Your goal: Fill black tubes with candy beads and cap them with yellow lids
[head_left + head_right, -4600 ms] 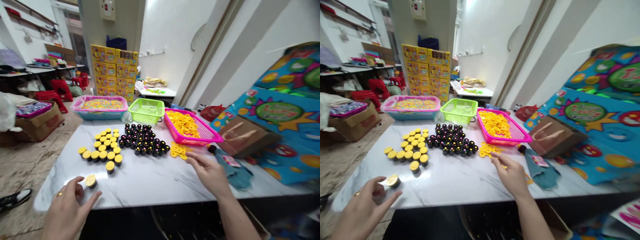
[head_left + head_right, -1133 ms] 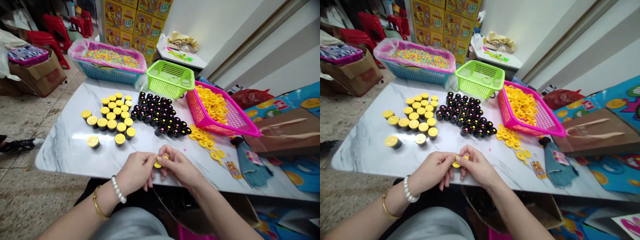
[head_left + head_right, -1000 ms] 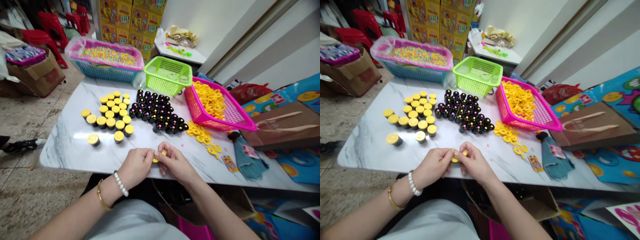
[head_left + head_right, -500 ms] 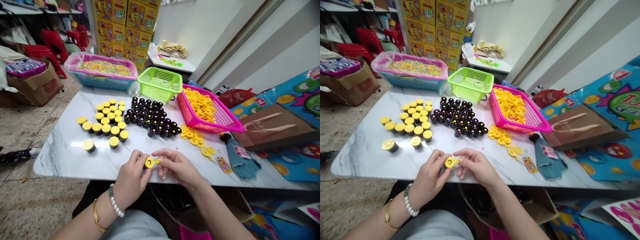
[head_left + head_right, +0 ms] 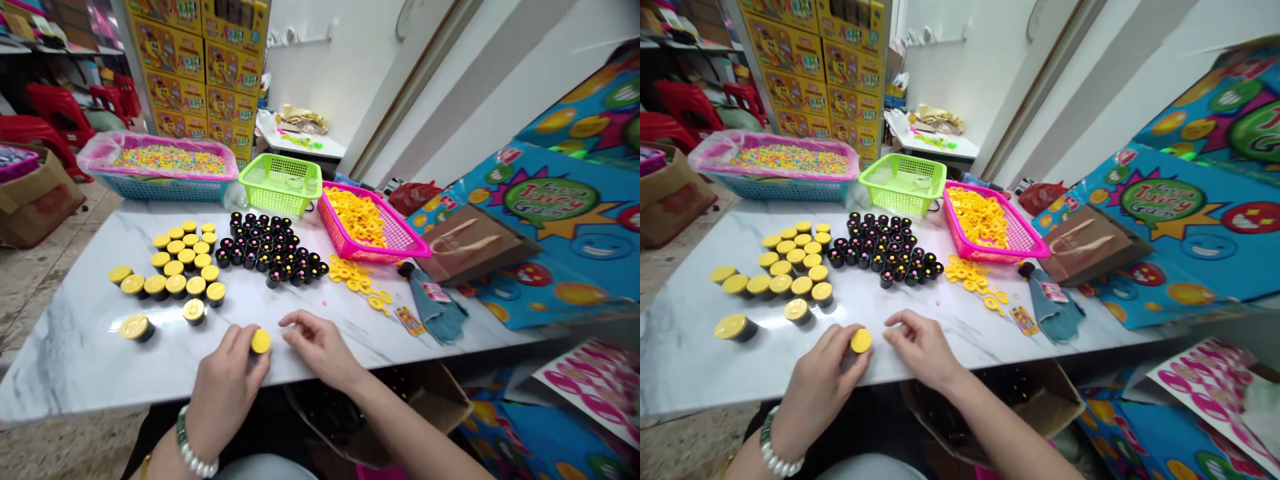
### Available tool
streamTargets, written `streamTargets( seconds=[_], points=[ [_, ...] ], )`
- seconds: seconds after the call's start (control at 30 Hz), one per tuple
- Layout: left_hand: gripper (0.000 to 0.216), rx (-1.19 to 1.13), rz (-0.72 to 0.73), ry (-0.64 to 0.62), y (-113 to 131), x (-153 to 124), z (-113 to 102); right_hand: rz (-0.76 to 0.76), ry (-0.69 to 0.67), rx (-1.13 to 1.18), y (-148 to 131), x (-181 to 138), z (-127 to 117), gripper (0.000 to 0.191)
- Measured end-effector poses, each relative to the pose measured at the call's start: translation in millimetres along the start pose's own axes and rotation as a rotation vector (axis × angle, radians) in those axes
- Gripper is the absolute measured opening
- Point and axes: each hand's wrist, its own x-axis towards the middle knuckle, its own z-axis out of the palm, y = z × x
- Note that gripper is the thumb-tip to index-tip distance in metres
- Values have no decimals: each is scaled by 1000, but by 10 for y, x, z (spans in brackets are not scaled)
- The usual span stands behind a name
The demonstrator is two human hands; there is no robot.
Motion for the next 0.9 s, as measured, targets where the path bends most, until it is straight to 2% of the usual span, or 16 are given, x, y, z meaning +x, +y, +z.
streamTargets(
  seconds=[0.1, 0.2, 0.27, 0.37, 0.4, 0.53, 0.6, 0.7, 0.8, 0.9],
  points=[
    [24, 116, 0, 101, -210, 15, -123, 5, 227, -182, 203, 75, -373, 31],
    [28, 208, -28, 143, -379, 65, -221, 44, 410, -266, 341, 189, -671, 35],
    [29, 239, -59, 154, -435, 100, -253, 8, 459, -298, 372, 229, -739, 35],
    [27, 258, -113, 157, -445, 128, -262, -66, 441, -361, 380, 205, -724, 32],
    [27, 268, -122, 162, -434, 128, -262, -110, 472, -419, 391, 184, -725, 30],
    [33, 334, -93, 210, -377, 88, -271, -250, 769, -803, 556, 117, -898, 29],
    [35, 384, -77, 243, -382, 69, -277, -217, 836, -986, 698, 84, -1077, 31],
    [34, 434, -69, 296, -441, 79, -266, -144, 825, -1075, 867, -19, -1304, 31],
    [32, 380, -79, 315, -472, 95, -263, -185, 856, -993, 854, -182, -1265, 29],
    [30, 253, -94, 247, -421, 79, -271, -215, 820, -778, 650, -350, -934, 25]
  ],
)
